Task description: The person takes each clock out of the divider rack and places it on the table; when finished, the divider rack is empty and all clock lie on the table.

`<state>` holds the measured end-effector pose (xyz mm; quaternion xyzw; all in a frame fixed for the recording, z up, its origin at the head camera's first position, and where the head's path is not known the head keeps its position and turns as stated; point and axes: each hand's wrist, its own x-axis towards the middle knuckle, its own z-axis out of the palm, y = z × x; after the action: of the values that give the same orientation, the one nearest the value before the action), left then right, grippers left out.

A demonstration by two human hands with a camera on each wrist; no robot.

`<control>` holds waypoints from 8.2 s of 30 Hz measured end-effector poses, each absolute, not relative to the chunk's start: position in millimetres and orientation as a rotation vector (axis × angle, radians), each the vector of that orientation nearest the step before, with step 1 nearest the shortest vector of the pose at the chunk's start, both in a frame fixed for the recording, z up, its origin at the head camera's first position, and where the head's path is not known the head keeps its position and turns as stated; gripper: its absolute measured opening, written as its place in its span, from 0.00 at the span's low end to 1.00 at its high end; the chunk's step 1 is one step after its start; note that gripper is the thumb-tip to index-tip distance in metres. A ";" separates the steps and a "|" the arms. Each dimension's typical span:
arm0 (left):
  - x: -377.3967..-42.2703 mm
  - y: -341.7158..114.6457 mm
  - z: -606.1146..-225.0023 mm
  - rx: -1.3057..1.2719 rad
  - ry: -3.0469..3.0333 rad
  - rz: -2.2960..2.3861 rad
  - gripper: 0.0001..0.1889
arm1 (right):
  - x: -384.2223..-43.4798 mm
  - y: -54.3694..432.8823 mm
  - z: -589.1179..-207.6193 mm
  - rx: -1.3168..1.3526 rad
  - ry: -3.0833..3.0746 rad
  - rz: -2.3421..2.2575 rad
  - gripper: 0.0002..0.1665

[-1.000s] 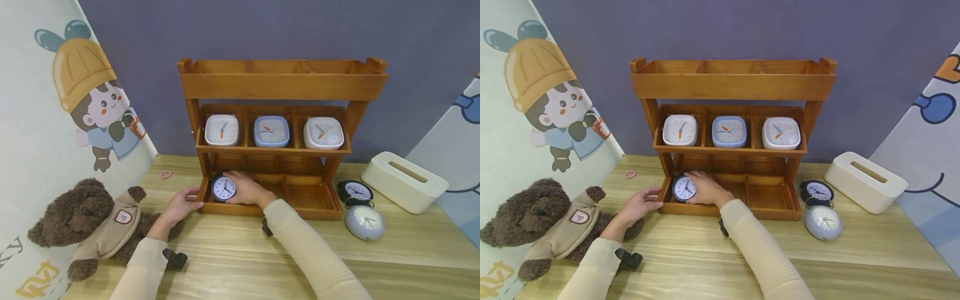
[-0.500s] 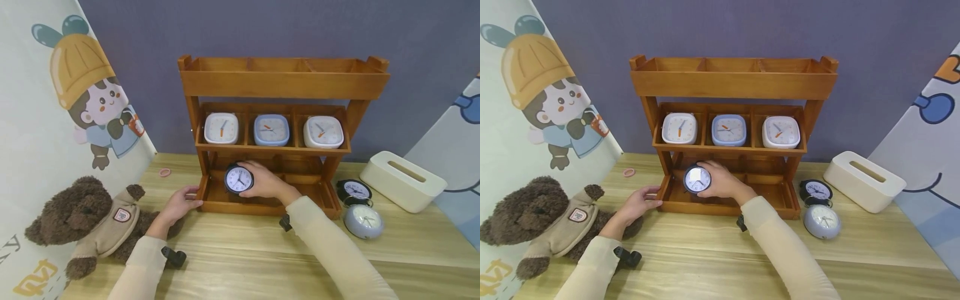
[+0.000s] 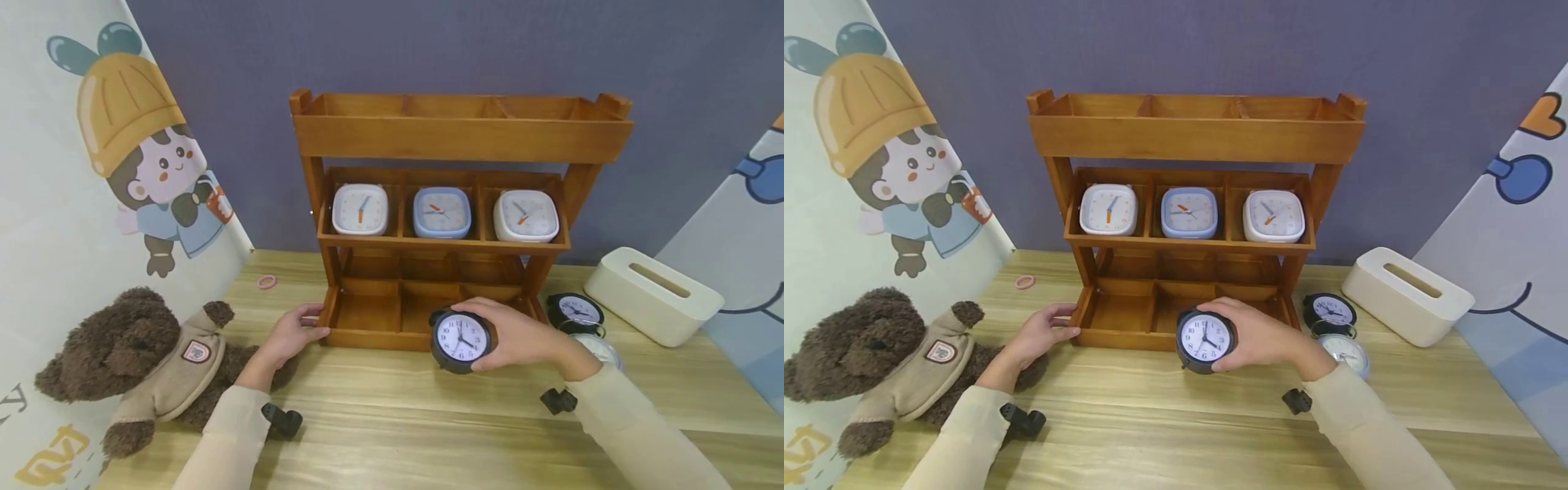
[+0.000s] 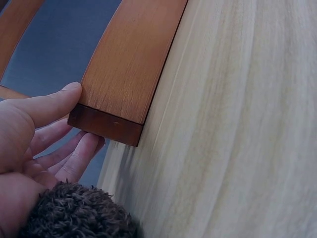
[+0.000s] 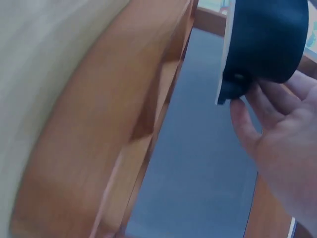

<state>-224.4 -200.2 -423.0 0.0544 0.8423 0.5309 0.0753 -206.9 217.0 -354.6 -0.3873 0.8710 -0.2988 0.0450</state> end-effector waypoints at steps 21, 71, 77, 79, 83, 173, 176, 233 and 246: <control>-224.4 -199.9 -421.2 0.169 2.535 1.575 0.29 | -167.7 318.5 -390.6 -1.237 2.664 -0.806 0.54; -224.5 -200.6 -422.7 0.146 2.555 1.565 0.29 | -244.7 263.8 -268.7 -0.451 3.386 -0.875 0.53; -224.0 -201.4 -423.1 0.150 2.556 1.574 0.29 | -255.8 251.6 -262.9 -0.325 3.394 -0.850 0.55; -224.1 -201.2 -423.4 0.151 2.561 1.574 0.29 | -258.9 248.4 -261.0 -0.285 3.381 -0.838 0.56; -224.0 -200.6 -423.8 0.153 2.560 1.575 0.29 | -265.1 244.9 -258.4 -0.209 3.358 -0.803 0.58; -223.2 -199.8 -420.6 0.172 2.548 1.575 0.29 | -146.2 216.1 -410.7 -0.752 2.975 -0.895 0.63; -223.2 -199.9 -421.0 0.181 2.545 1.579 0.29 | -146.7 217.1 -414.9 -0.774 2.981 -0.883 0.63; -222.7 -198.5 -420.2 0.173 2.555 1.574 0.29 | -257.7 156.4 -256.6 -0.577 3.188 -0.993 0.53; -222.8 -200.2 -421.4 0.177 2.552 1.580 0.29 | -285.9 127.7 -251.2 -0.374 3.175 -0.958 0.64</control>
<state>-222.8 -200.2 -421.4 0.0588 0.8468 0.5243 0.0676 -285.9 127.7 -251.2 -0.1116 0.9468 -0.2857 -0.0979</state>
